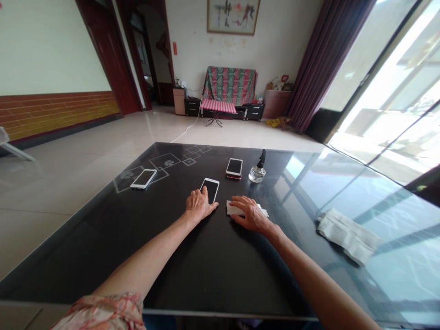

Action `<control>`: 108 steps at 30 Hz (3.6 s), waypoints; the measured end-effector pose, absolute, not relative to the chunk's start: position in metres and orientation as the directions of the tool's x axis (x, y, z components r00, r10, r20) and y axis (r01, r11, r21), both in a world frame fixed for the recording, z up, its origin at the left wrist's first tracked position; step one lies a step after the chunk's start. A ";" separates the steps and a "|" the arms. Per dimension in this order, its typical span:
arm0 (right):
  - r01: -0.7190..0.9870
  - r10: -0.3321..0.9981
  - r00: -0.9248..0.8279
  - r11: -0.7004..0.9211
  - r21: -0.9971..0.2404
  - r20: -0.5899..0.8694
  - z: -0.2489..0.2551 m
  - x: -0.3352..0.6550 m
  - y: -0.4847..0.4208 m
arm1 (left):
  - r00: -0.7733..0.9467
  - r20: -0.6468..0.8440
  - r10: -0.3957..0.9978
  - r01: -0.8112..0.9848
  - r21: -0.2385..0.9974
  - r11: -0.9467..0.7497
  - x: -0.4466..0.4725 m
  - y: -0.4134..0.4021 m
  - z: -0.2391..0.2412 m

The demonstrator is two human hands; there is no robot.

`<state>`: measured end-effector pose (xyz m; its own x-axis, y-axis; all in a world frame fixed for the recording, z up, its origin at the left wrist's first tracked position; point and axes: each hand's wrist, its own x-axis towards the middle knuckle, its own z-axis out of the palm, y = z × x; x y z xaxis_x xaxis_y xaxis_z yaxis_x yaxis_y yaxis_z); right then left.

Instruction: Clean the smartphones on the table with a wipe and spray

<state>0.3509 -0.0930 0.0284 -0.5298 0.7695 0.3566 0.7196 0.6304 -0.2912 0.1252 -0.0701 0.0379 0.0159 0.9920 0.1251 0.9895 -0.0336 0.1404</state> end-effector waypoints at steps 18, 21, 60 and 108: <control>0.672 0.854 -0.089 0.432 -0.602 0.513 0.014 0.297 0.006 | 0.172 0.363 0.916 0.877 0.367 -0.310 0.084 0.026 0.007; 0.682 0.846 -0.072 0.428 -0.593 0.528 0.009 0.283 0.026 | 0.243 0.355 0.903 0.841 0.387 -0.378 0.087 0.042 -0.001; 0.722 0.753 -0.410 0.613 -0.321 0.515 0.002 0.270 0.035 | 0.491 0.161 0.856 0.421 0.816 -0.396 0.059 0.055 0.004; 0.674 0.717 -0.513 0.677 -0.296 0.472 0.007 0.263 0.020 | 0.480 0.110 0.870 0.392 0.861 -0.325 0.057 0.052 0.006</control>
<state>0.2625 0.0202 0.0068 -0.5133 0.7167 0.4720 0.6735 0.6773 -0.2960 0.0569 0.0520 0.0062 0.4801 0.8703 0.1098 0.3917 -0.3247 0.8609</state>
